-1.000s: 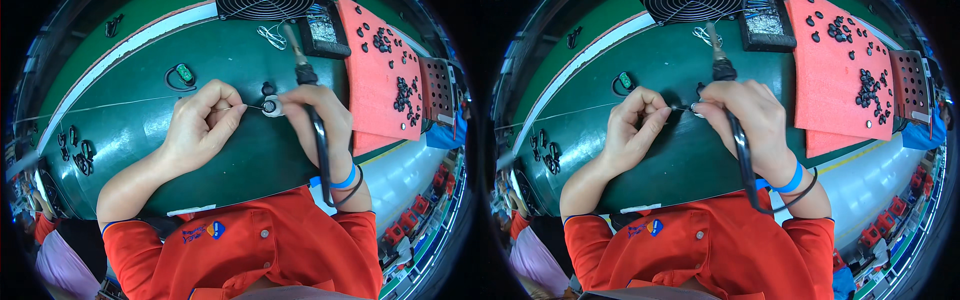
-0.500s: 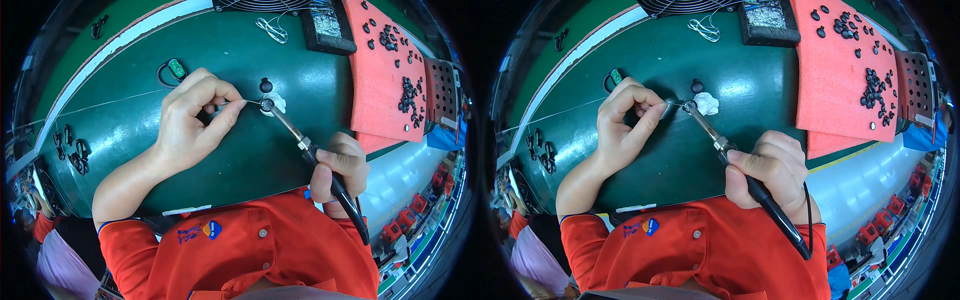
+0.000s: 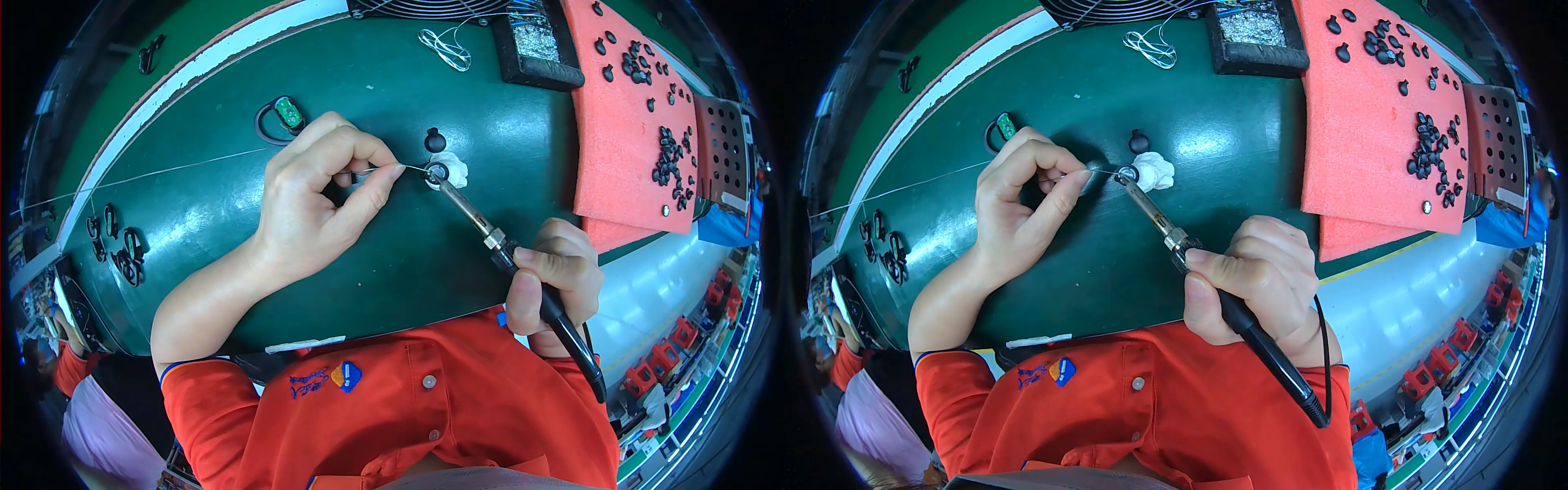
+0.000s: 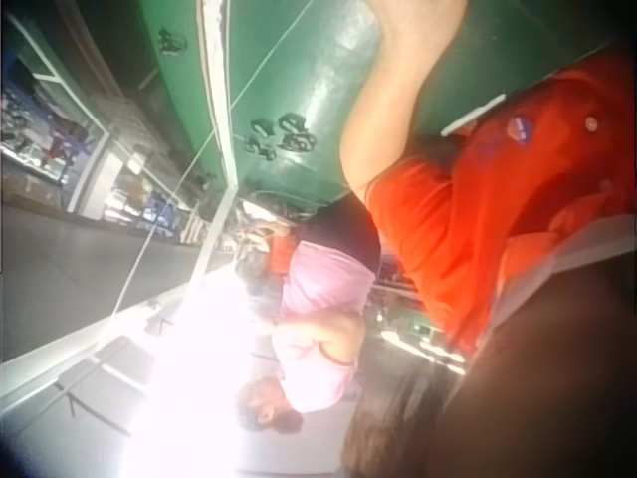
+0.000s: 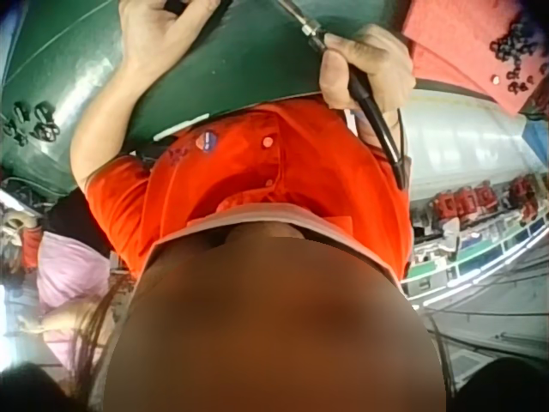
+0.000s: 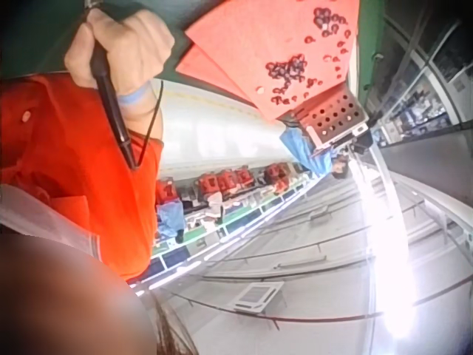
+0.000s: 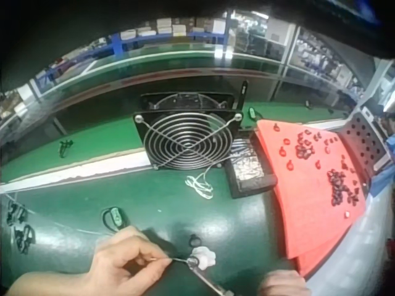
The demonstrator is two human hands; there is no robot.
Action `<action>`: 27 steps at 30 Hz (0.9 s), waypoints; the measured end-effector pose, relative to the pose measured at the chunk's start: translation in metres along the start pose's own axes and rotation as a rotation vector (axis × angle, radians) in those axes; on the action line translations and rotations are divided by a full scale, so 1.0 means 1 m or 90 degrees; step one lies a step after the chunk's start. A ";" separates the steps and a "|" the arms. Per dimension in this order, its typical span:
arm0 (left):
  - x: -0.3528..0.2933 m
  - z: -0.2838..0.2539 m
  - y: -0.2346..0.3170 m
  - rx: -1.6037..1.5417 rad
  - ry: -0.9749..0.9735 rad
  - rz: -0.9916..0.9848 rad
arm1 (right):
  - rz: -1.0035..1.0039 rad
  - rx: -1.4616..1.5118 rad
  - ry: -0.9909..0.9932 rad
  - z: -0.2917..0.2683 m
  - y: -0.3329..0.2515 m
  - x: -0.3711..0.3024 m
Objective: The person solders small electronic components onto a plastic assembly with a soldering iron, connecting them with wire.
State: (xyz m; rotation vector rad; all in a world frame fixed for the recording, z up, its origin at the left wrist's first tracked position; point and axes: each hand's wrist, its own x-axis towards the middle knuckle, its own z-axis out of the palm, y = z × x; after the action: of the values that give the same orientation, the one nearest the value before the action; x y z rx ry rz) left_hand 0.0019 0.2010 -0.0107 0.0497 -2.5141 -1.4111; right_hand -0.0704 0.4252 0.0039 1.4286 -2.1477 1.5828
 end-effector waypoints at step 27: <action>0.023 -0.071 -0.002 0.249 -0.069 0.123 | 0.000 -0.035 0.000 0.000 0.001 -0.007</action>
State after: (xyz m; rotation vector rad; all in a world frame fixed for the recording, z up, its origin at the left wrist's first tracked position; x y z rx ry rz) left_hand -0.0036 0.1371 0.0278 -0.1956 -2.7597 -0.8583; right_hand -0.0674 0.4296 -0.0002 1.4111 -2.1735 1.5108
